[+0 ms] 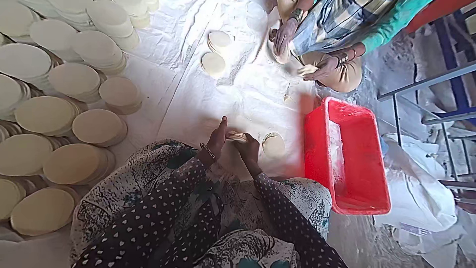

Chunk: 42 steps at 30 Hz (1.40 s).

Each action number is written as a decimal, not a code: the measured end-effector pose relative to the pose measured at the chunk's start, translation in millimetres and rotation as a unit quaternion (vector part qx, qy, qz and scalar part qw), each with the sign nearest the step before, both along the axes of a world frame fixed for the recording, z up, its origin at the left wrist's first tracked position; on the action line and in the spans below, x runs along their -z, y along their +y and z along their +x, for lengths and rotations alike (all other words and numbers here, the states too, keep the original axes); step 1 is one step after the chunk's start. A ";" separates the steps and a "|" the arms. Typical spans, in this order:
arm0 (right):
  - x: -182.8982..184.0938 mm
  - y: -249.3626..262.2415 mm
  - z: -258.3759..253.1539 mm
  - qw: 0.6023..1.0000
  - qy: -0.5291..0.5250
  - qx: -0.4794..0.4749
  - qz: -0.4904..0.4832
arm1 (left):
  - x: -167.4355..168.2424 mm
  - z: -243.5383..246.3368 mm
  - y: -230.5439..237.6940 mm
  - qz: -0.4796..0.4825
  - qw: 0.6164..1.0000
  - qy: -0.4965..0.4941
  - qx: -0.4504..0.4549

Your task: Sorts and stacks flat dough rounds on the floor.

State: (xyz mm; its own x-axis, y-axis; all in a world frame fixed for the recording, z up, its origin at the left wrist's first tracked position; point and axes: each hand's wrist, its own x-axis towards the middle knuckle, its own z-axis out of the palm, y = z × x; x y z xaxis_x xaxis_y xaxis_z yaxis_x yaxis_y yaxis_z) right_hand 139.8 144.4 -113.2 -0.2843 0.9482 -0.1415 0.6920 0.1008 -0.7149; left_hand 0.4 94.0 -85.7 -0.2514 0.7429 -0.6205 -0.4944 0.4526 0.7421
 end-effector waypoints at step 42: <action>23.1 19.2 -5.4 0.994 0.101 -0.032 0.006 | -16.4 -2.7 -4.2 0.033 0.998 -0.035 -0.035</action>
